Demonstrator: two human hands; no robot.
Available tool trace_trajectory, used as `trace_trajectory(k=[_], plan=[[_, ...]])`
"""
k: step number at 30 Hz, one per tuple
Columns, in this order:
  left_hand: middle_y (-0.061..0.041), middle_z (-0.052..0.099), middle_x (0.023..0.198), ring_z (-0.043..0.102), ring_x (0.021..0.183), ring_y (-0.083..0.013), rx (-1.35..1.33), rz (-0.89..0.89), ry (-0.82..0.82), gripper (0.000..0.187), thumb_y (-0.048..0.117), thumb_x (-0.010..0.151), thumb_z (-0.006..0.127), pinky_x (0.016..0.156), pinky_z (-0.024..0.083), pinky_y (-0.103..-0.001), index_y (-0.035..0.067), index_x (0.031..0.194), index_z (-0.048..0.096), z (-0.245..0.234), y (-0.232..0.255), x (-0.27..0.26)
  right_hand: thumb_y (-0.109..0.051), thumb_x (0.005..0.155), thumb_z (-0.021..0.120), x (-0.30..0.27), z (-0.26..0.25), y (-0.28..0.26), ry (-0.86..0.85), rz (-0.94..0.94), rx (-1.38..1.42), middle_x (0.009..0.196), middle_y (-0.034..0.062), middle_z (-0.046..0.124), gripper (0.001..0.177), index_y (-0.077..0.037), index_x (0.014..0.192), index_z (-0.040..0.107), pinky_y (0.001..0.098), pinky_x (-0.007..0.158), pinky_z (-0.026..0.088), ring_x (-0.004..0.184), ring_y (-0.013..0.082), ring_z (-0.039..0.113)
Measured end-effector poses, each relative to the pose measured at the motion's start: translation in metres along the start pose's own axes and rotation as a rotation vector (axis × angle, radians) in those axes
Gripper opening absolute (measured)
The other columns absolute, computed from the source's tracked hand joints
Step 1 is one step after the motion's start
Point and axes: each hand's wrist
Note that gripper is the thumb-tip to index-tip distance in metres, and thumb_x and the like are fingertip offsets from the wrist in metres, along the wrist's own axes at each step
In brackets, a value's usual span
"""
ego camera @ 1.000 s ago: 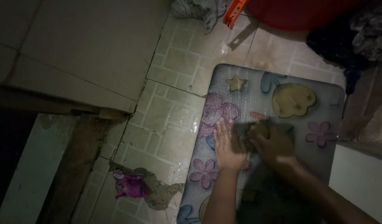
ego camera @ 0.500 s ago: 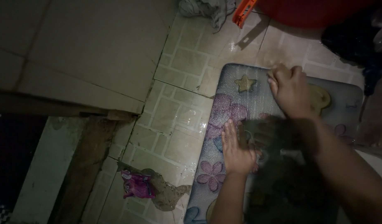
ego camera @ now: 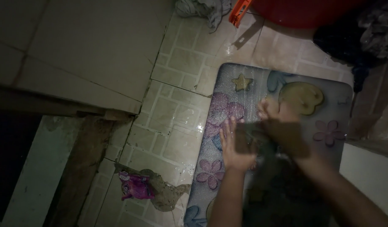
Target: Scrubbing a decorative floor mat with soap and a brush.
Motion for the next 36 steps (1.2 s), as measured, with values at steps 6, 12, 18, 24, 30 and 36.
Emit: trace_trajectory(k=[6, 12, 18, 24, 30, 36], plan=[[-0.021, 0.010, 0.171, 0.004, 0.158, -0.0395, 0.113, 0.134, 0.046, 0.074, 0.047, 0.097, 0.046, 0.123, 0.001, -0.059, 0.011, 0.160, 0.030, 0.020, -0.008, 0.000, -0.043, 0.087, 0.064, -0.047, -0.010, -0.003, -0.081, -0.015, 0.141, 0.102, 0.0233, 0.062, 0.036, -0.026, 0.119, 0.069, 0.0496, 0.063, 0.051, 0.080, 0.0401, 0.063], [-0.025, 0.010, 0.173, 0.007, 0.160, -0.0415, 0.135, 0.213, 0.123, 0.082, 0.049, 0.098, 0.051, 0.126, 0.003, -0.060, 0.008, 0.164, 0.027, 0.033, -0.016, -0.005, -0.035, 0.100, 0.068, -0.019, -0.002, 0.019, -0.138, -0.129, -0.170, 0.091, 0.0160, 0.061, 0.034, -0.017, 0.129, 0.070, 0.0471, 0.060, 0.049, 0.076, 0.0341, 0.062], [-0.025, 0.011, 0.172, 0.009, 0.159, -0.0427, 0.130, 0.210, 0.103, 0.083, 0.047, 0.095, 0.054, 0.124, 0.004, -0.061, 0.008, 0.163, 0.029, 0.029, -0.013, -0.005, -0.037, 0.095, 0.071, 0.054, -0.002, 0.040, -0.016, 0.118, -0.060, 0.095, 0.0207, 0.060, 0.042, -0.019, 0.132, 0.064, 0.0510, 0.069, 0.048, 0.084, 0.0387, 0.060], [-0.021, 0.013, 0.175, 0.008, 0.160, -0.0429, 0.140, 0.239, 0.127, 0.069, 0.045, 0.098, 0.053, 0.125, 0.005, -0.062, 0.015, 0.159, 0.043, 0.033, -0.017, -0.004, -0.031, 0.105, 0.070, 0.086, 0.009, 0.052, 0.046, 0.182, 0.049, 0.103, 0.0230, 0.059, 0.038, -0.011, 0.134, 0.059, 0.0520, 0.080, 0.048, 0.093, 0.0432, 0.059], [-0.020, 0.010, 0.172, 0.005, 0.158, -0.0441, 0.105, 0.193, -0.031, 0.061, 0.042, 0.093, 0.053, 0.123, 0.003, -0.065, 0.027, 0.152, 0.049, 0.007, -0.005, -0.003, -0.032, 0.098, 0.071, 0.072, 0.022, 0.052, 0.040, 0.216, 0.049, 0.103, 0.0260, 0.059, 0.049, -0.011, 0.140, 0.058, 0.0526, 0.075, 0.047, 0.089, 0.0437, 0.059], [-0.025, 0.023, 0.169, 0.015, 0.157, -0.0477, 0.067, 0.264, 0.188, 0.070, 0.051, 0.101, 0.047, 0.123, 0.003, -0.068, 0.028, 0.165, 0.029, 0.043, -0.017, 0.005, -0.036, 0.102, 0.063, 0.018, 0.015, 0.034, -0.077, 0.253, 0.066, 0.106, 0.0247, 0.061, 0.046, -0.015, 0.142, 0.058, 0.0551, 0.072, 0.049, 0.088, 0.0439, 0.060]])
Point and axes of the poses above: each hand's wrist, its own x-axis towards the middle knuckle, its own z-axis out of the palm, y = z × x
